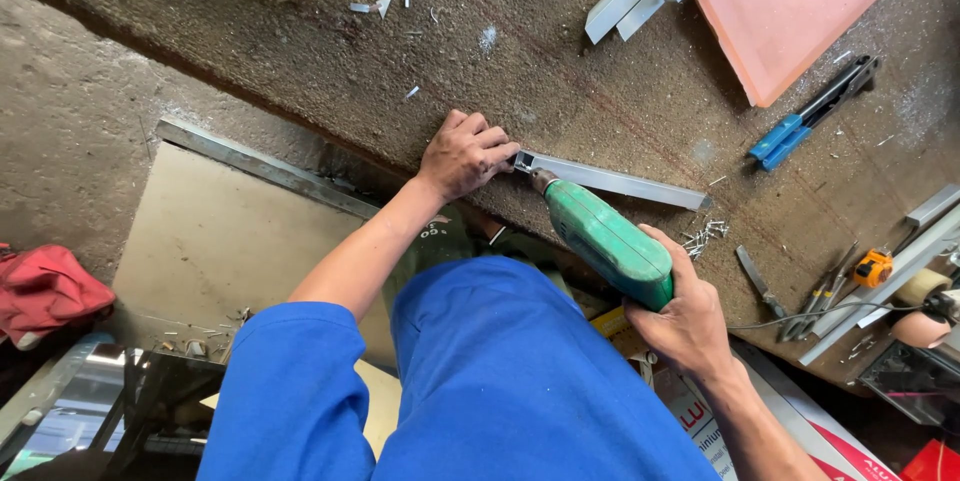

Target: The person assembles aluminum frame components on a workbench. They use a power drill to drive screws into aluminum profiles, then use a crimping tool to secure fasteners. The person repeatedly drills and crimps multiple pieces, handling aluminum profiles and fasteners throughout.

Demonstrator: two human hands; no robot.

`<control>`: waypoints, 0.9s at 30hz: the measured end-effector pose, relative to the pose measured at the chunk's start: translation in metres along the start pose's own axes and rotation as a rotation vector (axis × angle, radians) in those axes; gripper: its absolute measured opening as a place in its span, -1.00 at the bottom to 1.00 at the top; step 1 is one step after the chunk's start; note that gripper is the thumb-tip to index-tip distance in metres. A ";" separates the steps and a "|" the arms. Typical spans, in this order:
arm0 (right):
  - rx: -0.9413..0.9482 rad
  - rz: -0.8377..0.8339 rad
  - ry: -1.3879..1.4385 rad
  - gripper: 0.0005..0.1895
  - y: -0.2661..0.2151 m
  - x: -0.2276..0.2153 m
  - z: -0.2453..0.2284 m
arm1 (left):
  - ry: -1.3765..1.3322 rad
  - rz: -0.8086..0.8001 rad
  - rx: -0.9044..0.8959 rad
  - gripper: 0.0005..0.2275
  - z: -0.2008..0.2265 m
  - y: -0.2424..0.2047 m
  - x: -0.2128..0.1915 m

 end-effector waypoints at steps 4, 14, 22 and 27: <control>-0.002 -0.003 0.003 -0.08 0.002 0.000 0.000 | -0.008 -0.007 0.000 -0.74 0.000 0.000 0.000; -0.019 -0.004 0.004 -0.11 0.004 0.001 -0.002 | 0.008 -0.002 0.007 -0.74 0.000 0.000 0.000; 0.071 -0.072 -0.053 -0.05 0.008 -0.003 -0.027 | 0.020 -0.004 0.017 -0.71 -0.001 -0.005 0.008; 0.229 -0.133 -0.147 0.00 0.008 -0.004 -0.039 | -0.221 -0.151 -0.209 0.02 -0.008 -0.008 0.003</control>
Point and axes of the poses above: each hand's wrist, its own y-axis towards the middle knuckle, its own x-axis out of the palm, z = x × y, the point moved 2 cm from there along y, towards the middle knuckle, and after that the axes turned 6 degrees about x, right-handed, at the moved point
